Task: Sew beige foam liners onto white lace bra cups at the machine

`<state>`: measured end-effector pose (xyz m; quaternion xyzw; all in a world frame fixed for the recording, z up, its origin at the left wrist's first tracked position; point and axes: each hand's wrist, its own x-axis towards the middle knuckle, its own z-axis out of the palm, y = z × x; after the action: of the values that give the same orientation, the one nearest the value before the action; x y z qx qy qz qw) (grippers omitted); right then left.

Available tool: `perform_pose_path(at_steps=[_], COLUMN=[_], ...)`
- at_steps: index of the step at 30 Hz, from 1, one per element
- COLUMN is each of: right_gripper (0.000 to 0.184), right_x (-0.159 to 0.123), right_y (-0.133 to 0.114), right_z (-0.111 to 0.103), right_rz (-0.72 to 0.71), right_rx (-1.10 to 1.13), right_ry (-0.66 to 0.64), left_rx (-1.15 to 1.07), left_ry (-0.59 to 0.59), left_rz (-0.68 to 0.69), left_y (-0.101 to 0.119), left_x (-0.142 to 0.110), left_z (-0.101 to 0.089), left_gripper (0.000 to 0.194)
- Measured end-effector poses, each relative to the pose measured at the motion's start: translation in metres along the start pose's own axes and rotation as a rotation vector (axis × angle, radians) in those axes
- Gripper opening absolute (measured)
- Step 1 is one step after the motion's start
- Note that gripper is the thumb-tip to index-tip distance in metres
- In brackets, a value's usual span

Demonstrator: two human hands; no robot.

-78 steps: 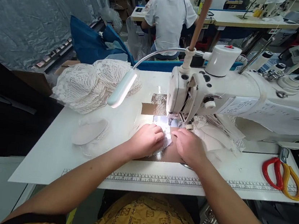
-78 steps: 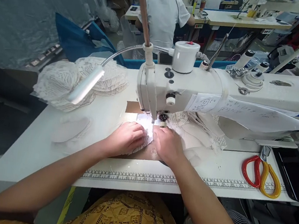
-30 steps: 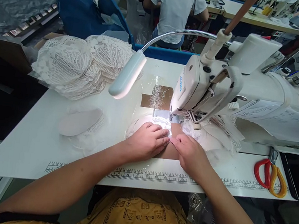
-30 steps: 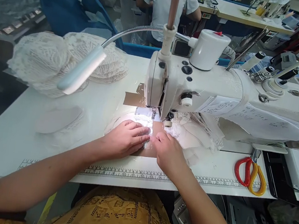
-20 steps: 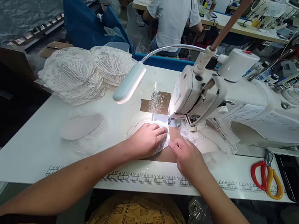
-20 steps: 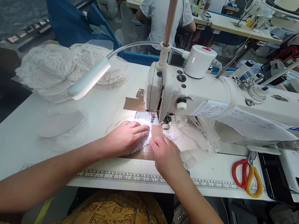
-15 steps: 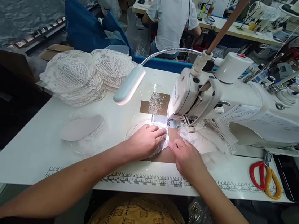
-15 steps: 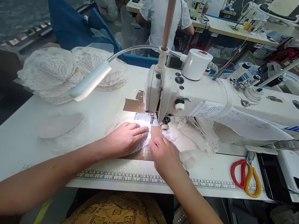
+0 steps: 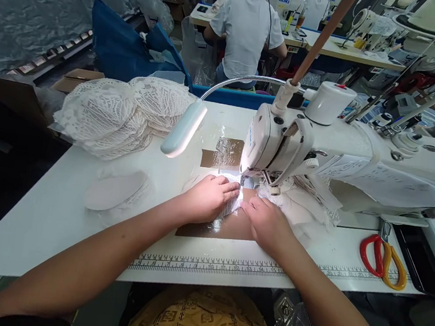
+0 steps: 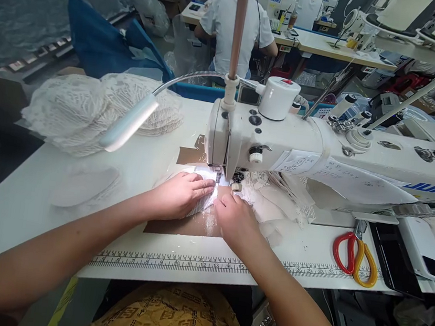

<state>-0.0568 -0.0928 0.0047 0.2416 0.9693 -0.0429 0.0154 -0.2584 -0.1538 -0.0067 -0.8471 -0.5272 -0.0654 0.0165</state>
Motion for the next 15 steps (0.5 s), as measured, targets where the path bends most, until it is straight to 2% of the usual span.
perform_pose_path(at_steps=[4, 9, 15], right_gripper=[0.032, 0.039, 0.039], right_x=[0.01, 0.015, 0.016], right_y=[0.0, 0.0, 0.001], right_z=[-0.004, -0.002, 0.005], right_rz=[0.046, 0.1, 0.106], right_rx=[-0.005, 0.005, 0.01], right_ry=[-0.032, 0.0, 0.035], left_rx=[0.0, -0.012, -0.125], left_ry=[-0.006, 0.012, 0.072], left_rz=[0.002, 0.012, 0.096], left_y=[-0.013, -0.026, -0.025], left_x=[0.006, 0.01, 0.004], left_z=[0.001, 0.004, 0.006], left_gripper=[0.044, 0.044, 0.034])
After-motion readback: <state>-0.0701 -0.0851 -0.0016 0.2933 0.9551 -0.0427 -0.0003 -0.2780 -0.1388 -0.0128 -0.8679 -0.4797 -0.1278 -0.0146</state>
